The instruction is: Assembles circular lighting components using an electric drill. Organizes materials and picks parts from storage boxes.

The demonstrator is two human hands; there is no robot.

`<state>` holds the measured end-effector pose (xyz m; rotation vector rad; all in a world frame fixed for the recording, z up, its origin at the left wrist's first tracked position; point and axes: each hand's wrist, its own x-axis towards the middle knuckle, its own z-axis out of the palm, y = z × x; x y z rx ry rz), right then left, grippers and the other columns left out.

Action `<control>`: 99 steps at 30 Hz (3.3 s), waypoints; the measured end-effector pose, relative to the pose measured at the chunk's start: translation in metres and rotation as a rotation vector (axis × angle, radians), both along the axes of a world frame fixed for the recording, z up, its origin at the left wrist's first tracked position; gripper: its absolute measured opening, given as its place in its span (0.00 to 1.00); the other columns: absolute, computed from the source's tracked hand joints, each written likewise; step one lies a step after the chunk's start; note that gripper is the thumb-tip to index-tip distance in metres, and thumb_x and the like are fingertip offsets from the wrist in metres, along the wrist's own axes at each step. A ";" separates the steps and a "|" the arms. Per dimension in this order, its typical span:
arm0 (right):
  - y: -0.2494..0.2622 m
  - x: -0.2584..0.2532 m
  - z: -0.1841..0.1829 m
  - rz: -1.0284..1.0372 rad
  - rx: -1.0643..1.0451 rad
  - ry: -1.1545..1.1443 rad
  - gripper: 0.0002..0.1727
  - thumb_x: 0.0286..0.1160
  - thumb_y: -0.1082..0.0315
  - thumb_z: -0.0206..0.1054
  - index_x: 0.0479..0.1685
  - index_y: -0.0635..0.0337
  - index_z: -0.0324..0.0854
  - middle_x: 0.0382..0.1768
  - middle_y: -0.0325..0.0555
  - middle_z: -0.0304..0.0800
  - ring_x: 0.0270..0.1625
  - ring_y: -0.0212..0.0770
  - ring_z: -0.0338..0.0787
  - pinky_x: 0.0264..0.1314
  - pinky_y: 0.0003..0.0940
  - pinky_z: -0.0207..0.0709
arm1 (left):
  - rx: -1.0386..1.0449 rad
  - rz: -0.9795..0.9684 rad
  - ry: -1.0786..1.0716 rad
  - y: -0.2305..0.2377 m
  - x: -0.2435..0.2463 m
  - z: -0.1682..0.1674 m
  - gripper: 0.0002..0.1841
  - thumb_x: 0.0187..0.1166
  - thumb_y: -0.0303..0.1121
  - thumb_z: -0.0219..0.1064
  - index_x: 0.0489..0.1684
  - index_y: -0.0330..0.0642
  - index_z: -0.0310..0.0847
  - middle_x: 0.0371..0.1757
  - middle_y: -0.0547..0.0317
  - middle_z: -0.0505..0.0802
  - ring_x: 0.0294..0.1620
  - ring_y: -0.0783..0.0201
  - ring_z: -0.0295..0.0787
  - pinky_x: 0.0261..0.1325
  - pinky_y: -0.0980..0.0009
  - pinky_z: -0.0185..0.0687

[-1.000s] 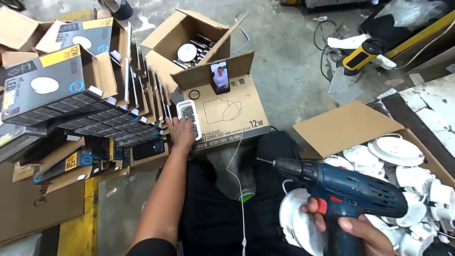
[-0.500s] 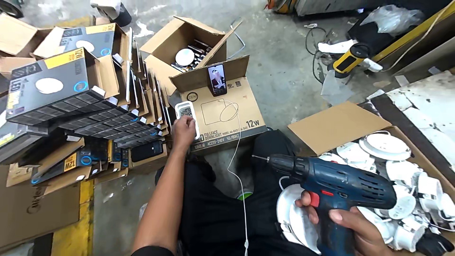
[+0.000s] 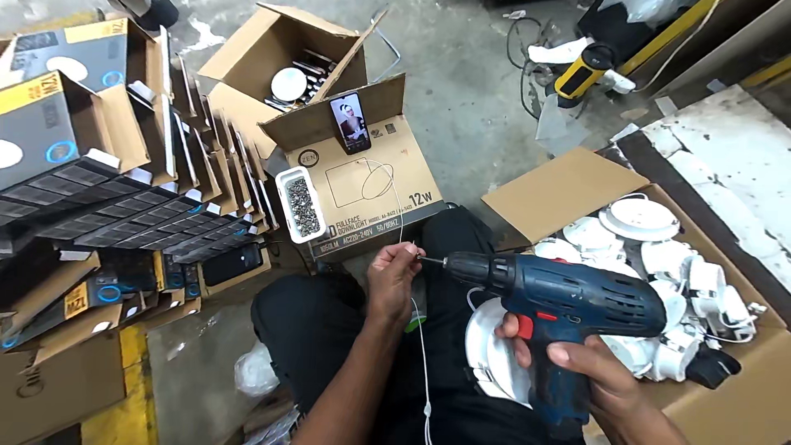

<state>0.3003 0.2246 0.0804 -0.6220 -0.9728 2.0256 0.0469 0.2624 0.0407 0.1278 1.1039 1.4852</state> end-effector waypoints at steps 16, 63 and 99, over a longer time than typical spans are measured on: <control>-0.002 0.000 -0.002 -0.025 0.006 0.018 0.22 0.74 0.59 0.73 0.64 0.58 0.84 0.52 0.55 0.92 0.44 0.41 0.93 0.49 0.33 0.89 | 0.243 0.266 0.339 -0.009 0.022 0.011 0.02 0.74 0.15 0.66 0.36 0.27 0.84 0.34 0.45 0.95 0.37 0.63 0.94 0.48 0.71 0.90; 0.006 0.011 -0.006 0.057 -0.047 -0.021 0.23 0.73 0.55 0.74 0.64 0.55 0.85 0.54 0.50 0.94 0.45 0.39 0.94 0.51 0.30 0.89 | -0.547 -1.732 1.328 0.042 -0.086 -0.094 0.19 0.79 0.51 0.66 0.46 0.44 0.90 0.49 0.41 0.93 0.57 0.37 0.88 0.56 0.27 0.75; -0.013 0.026 0.014 0.044 0.051 0.053 0.25 0.72 0.54 0.74 0.68 0.51 0.84 0.50 0.45 0.95 0.43 0.36 0.94 0.54 0.29 0.88 | 0.137 -0.952 0.259 -0.054 -0.013 0.010 0.40 0.55 0.27 0.79 0.74 0.35 0.67 0.57 0.51 0.91 0.52 0.62 0.92 0.55 0.62 0.92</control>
